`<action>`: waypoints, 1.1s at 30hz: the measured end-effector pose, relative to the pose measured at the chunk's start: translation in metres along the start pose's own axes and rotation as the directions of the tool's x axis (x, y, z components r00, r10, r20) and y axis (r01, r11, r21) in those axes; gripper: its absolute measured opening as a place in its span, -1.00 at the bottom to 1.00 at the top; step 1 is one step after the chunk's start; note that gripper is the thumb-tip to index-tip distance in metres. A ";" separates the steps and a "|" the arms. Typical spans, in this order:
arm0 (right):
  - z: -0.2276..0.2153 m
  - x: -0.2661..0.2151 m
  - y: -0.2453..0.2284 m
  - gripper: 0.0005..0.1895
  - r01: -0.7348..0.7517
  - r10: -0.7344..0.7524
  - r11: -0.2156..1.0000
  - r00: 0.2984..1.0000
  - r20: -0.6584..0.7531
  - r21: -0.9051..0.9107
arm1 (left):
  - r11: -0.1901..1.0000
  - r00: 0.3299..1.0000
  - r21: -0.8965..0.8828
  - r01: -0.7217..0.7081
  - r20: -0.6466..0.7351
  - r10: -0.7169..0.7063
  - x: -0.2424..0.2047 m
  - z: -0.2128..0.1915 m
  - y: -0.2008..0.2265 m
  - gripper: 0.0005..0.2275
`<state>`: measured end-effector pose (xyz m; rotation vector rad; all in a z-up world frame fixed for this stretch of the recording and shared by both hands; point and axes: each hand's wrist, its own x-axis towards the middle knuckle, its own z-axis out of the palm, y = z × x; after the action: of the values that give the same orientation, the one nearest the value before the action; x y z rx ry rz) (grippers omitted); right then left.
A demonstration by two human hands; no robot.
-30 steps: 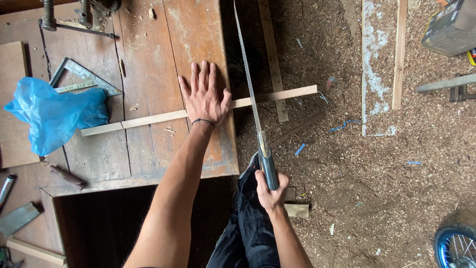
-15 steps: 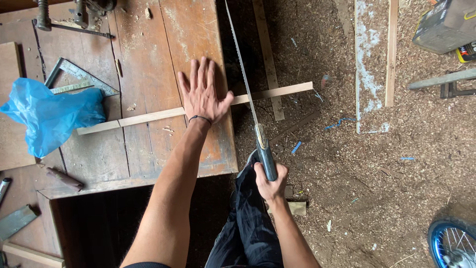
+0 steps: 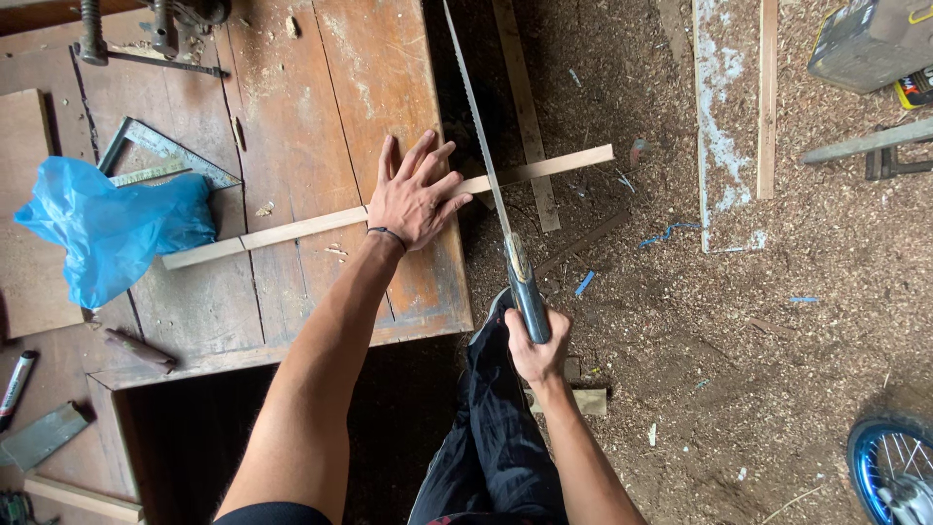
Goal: The person saws a thin wooden strip on a workbench, then marks it with a marker and saws it again. The person uses a hand saw and a marker to cut and mark the wood.
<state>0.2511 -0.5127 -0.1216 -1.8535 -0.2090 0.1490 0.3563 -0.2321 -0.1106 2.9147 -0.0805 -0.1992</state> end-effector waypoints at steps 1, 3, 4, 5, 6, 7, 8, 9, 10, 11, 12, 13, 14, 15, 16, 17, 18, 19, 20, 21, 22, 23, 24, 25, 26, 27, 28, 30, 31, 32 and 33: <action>-0.001 0.000 -0.001 -0.73 0.004 -0.004 1.000 1.000 -0.003 -0.001 | 1.000 1.000 0.004 -0.006 -0.004 0.006 0.002 -0.002 0.000 -0.49; -0.003 -0.003 -0.003 -0.69 -0.004 0.004 0.999 1.000 -0.006 -0.044 | 1.000 1.000 0.018 -0.019 0.001 0.019 0.002 -0.007 0.001 -0.48; -0.005 -0.005 -0.004 -0.67 -0.009 0.008 0.998 1.000 -0.007 -0.066 | 0.999 1.000 0.024 -0.025 0.004 0.025 0.003 -0.009 0.001 -0.47; -0.007 -0.008 -0.005 -0.67 -0.023 0.023 0.998 1.000 -0.009 -0.057 | 0.999 1.000 0.024 -0.030 0.011 0.029 0.002 -0.012 0.002 -0.46; -0.009 -0.011 -0.007 -0.68 -0.038 0.038 0.998 0.999 -0.011 -0.047 | 0.999 0.999 0.024 -0.034 0.019 0.034 0.002 -0.014 0.004 -0.45; -0.008 -0.011 -0.007 -0.68 -0.051 0.050 0.998 0.999 -0.016 -0.034 | 0.999 0.999 0.027 -0.041 0.025 0.040 0.005 -0.015 0.003 -0.44; -0.006 -0.011 -0.006 -0.68 -0.046 0.046 0.998 0.999 -0.014 -0.030 | 0.999 0.999 0.024 -0.031 0.037 0.030 0.006 -0.017 0.002 -0.45; -0.006 -0.012 -0.007 -0.67 -0.043 0.043 0.999 0.999 -0.010 -0.026 | 1.000 0.999 0.019 -0.020 0.051 0.019 0.005 -0.018 0.003 -0.47; -0.006 -0.012 -0.007 -0.67 -0.040 0.040 0.999 0.999 -0.005 -0.023 | 1.000 0.998 0.015 -0.008 0.065 0.007 0.005 -0.019 0.004 -0.48; -0.004 -0.011 -0.006 -0.68 -0.038 0.038 0.999 0.999 -0.009 -0.014 | 1.000 0.998 0.009 -0.011 0.058 0.010 0.005 -0.019 0.004 -0.48; -0.002 -0.009 -0.005 -0.68 -0.036 0.036 0.999 0.999 -0.013 -0.005 | 1.000 0.999 0.003 -0.014 0.052 0.014 0.004 -0.019 0.003 -0.49; -0.001 -0.008 -0.004 -0.69 -0.036 0.036 0.999 0.999 -0.019 0.001 | 1.000 0.999 -0.005 -0.019 0.046 0.019 0.004 -0.018 0.005 -0.49; -0.001 -0.006 -0.002 -0.69 -0.007 0.006 1.000 1.000 -0.022 -0.018 | 1.000 0.999 0.003 -0.015 0.052 0.015 0.003 -0.017 0.006 -0.49; 0.000 -0.001 0.000 -0.69 0.024 -0.025 0.999 0.999 -0.027 -0.036 | 1.000 0.998 0.013 -0.011 0.056 0.011 0.004 -0.017 0.006 -0.49; 0.001 0.003 0.003 -0.70 0.055 -0.057 0.997 0.998 -0.031 -0.055 | 1.000 0.998 0.023 -0.008 0.059 0.007 0.005 -0.017 0.005 -0.50; 0.003 0.008 0.006 -0.70 0.047 -0.048 0.998 0.998 -0.028 -0.044 | 1.000 0.999 0.016 -0.017 0.040 0.017 0.005 -0.017 0.005 -0.49; 0.005 0.013 0.009 -0.71 0.038 -0.039 0.999 0.999 -0.025 -0.032 | 1.000 0.999 0.010 -0.027 0.021 0.027 0.005 -0.017 0.004 -0.49; 0.006 0.015 0.011 -0.72 0.028 -0.028 0.999 0.999 -0.021 -0.021 | 0.999 0.999 0.002 -0.036 0.003 0.036 0.004 -0.017 0.003 -0.49; 0.007 0.015 0.014 -0.70 0.041 -0.042 0.999 0.999 -0.022 -0.012 | 1.000 0.999 0.009 -0.024 0.025 0.024 0.003 -0.016 0.002 -0.49; 0.007 0.014 0.015 -0.68 0.055 -0.055 0.998 0.998 -0.024 -0.006 | 1.000 0.999 0.015 -0.015 0.046 0.014 0.004 -0.016 0.003 -0.49; 0.006 0.012 0.016 -0.66 0.068 -0.068 0.998 0.997 -0.026 0.000 | 1.000 0.998 0.021 -0.005 0.068 0.004 0.004 -0.015 0.003 -0.49; 0.005 0.009 0.017 -0.70 0.065 -0.065 0.998 0.998 -0.024 0.006 | 1.000 0.998 0.021 -0.005 0.062 0.004 0.004 -0.015 0.004 -0.48; 0.004 0.005 0.017 -0.74 0.063 -0.062 0.998 0.998 -0.022 0.012 | 1.000 0.998 0.022 -0.006 0.056 0.004 0.005 -0.014 0.004 -0.48; 0.003 0.000 0.016 -0.79 0.060 -0.060 0.998 0.998 -0.020 0.018 | 1.000 0.999 0.024 -0.005 0.050 0.004 0.005 -0.015 0.004 -0.47; 0.003 -0.005 0.015 -0.79 0.056 -0.056 0.998 0.998 -0.024 -0.003 | 1.000 0.999 0.027 -0.006 0.053 0.004 0.006 -0.015 0.004 -0.47; 0.003 -0.010 0.014 -0.80 0.050 -0.051 0.998 0.998 -0.029 -0.025 | 1.000 0.998 0.029 -0.006 0.056 0.004 0.007 -0.015 0.004 -0.47; 0.003 -0.013 0.013 -0.81 0.045 -0.047 0.998 0.998 -0.033 -0.047 | 0.999 0.998 0.031 -0.006 0.059 0.005 0.007 -0.015 0.003 -0.46; 0.001 -0.019 0.010 -0.73 0.035 -0.036 0.999 0.999 -0.025 -0.040 | 0.999 0.997 0.042 0.002 0.077 -0.005 0.007 -0.014 0.005 -0.47; 0.002 -0.018 0.009 -0.69 0.033 -0.034 0.999 0.999 -0.021 -0.034 | 0.999 0.997 0.051 0.006 0.083 -0.010 0.008 -0.014 0.004 -0.47; 0.004 -0.014 0.009 -0.68 0.042 -0.044 0.998 0.999 -0.028 -0.045 | 0.999 0.997 0.049 0.003 0.078 -0.007 0.009 -0.015 0.003 -0.47; 0.005 -0.012 0.008 -0.67 0.048 -0.050 0.997 0.998 -0.030 -0.056 | 0.999 0.997 0.044 0.004 0.078 -0.008 0.009 -0.014 0.003 -0.47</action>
<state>0.2390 -0.5133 -0.1311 -1.9027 -0.2387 0.0808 0.3667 -0.2330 -0.0971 2.9511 -0.0895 -0.3163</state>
